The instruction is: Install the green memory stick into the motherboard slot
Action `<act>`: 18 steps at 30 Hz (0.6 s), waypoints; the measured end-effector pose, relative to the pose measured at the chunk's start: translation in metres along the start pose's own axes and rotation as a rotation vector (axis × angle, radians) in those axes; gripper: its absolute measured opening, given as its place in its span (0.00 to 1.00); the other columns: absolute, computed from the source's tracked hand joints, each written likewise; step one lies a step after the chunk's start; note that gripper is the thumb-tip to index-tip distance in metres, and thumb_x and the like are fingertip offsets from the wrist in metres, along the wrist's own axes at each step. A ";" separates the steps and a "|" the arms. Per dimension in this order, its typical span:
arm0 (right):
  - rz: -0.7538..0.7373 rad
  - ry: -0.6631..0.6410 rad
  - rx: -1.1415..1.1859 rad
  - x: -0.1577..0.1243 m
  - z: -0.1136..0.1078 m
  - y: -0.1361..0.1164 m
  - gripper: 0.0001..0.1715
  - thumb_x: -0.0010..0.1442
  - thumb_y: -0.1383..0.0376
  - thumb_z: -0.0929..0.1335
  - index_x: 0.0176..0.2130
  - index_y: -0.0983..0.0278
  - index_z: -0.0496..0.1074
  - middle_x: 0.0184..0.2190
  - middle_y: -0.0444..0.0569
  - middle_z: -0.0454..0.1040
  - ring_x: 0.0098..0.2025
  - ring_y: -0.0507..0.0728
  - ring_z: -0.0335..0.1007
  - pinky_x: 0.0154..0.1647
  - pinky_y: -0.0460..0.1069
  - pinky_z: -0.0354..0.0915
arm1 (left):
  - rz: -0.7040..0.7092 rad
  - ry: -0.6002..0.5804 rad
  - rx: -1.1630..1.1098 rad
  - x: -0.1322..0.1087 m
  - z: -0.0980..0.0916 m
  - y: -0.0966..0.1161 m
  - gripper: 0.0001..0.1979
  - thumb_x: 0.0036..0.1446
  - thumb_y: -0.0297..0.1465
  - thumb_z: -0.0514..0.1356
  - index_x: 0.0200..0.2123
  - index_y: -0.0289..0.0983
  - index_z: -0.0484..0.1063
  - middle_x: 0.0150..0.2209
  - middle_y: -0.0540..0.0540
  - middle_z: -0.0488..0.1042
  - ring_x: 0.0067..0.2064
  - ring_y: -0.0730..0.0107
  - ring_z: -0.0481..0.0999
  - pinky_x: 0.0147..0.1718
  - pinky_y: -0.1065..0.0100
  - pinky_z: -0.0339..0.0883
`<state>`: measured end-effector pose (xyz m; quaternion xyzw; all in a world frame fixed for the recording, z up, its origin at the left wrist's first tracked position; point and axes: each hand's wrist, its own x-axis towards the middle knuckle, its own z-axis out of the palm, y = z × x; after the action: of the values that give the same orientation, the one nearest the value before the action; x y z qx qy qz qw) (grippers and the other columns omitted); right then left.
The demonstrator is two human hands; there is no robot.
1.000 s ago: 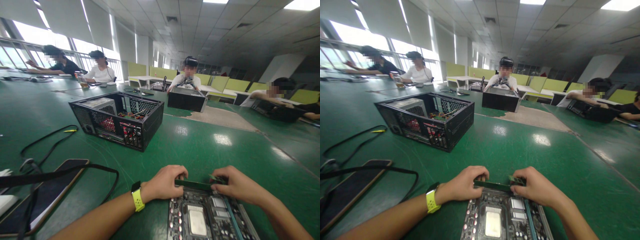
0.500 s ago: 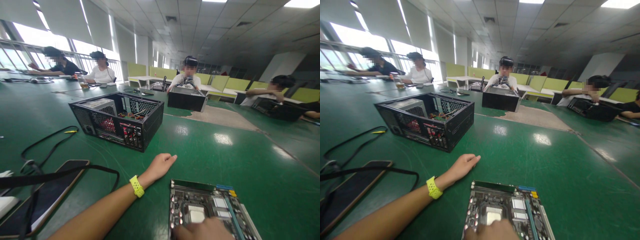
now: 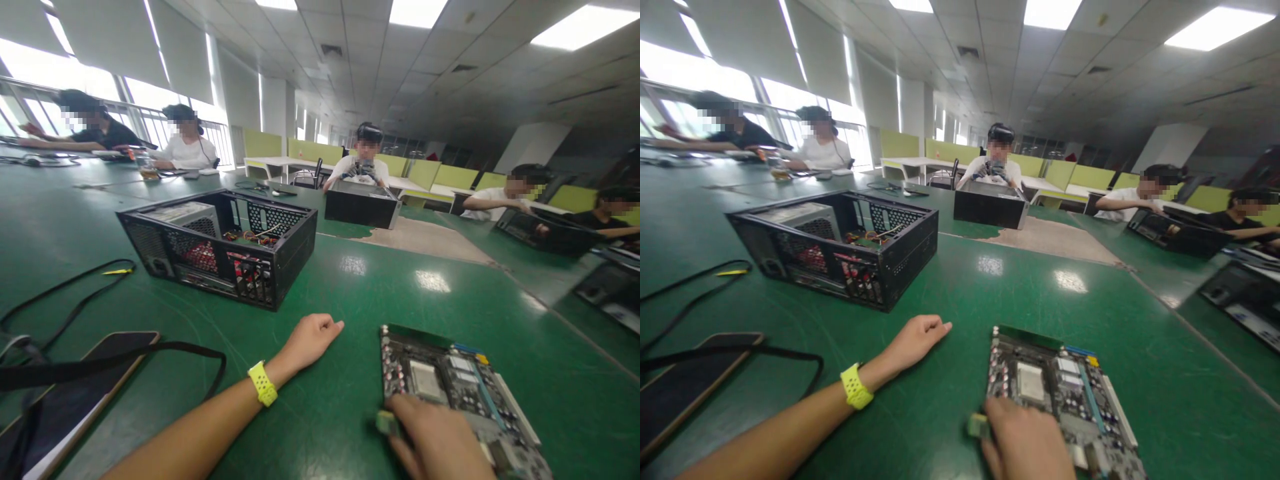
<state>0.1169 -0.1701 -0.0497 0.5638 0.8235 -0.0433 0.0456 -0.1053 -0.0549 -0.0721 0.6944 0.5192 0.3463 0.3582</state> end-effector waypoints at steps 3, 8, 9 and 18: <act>0.252 0.076 -0.068 0.019 -0.003 0.089 0.18 0.62 0.61 0.59 0.47 0.58 0.71 0.46 0.54 0.77 0.44 0.63 0.75 0.42 0.55 0.68 | 0.006 -0.001 0.022 0.000 0.000 0.000 0.22 0.54 0.48 0.52 0.19 0.37 0.57 0.19 0.55 0.53 0.24 0.74 0.55 0.24 0.71 0.48; 0.637 0.086 -0.177 0.028 -0.003 0.243 0.25 0.64 0.59 0.55 0.53 0.64 0.69 0.51 0.60 0.73 0.47 0.67 0.73 0.44 0.58 0.66 | 0.017 -0.002 0.058 0.000 0.000 -0.002 0.22 0.54 0.48 0.52 0.18 0.37 0.56 0.19 0.55 0.54 0.24 0.74 0.56 0.24 0.71 0.47; 0.670 0.091 -0.178 0.027 -0.003 0.262 0.26 0.64 0.60 0.55 0.53 0.65 0.69 0.50 0.62 0.73 0.47 0.68 0.73 0.44 0.59 0.66 | 0.022 -0.003 0.062 0.000 0.000 -0.003 0.22 0.54 0.48 0.52 0.18 0.37 0.56 0.19 0.55 0.54 0.24 0.74 0.56 0.24 0.71 0.47; 0.728 0.145 -0.139 0.024 0.014 0.302 0.27 0.62 0.58 0.55 0.52 0.65 0.70 0.48 0.64 0.74 0.46 0.70 0.73 0.44 0.59 0.66 | 0.036 -0.025 0.147 -0.002 0.001 -0.003 0.21 0.57 0.46 0.52 0.20 0.37 0.58 0.19 0.54 0.57 0.24 0.73 0.58 0.24 0.71 0.48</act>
<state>0.3897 -0.0404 -0.0726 0.8166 0.5715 0.0719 0.0377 -0.1062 -0.0566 -0.0758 0.7324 0.5259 0.3049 0.3066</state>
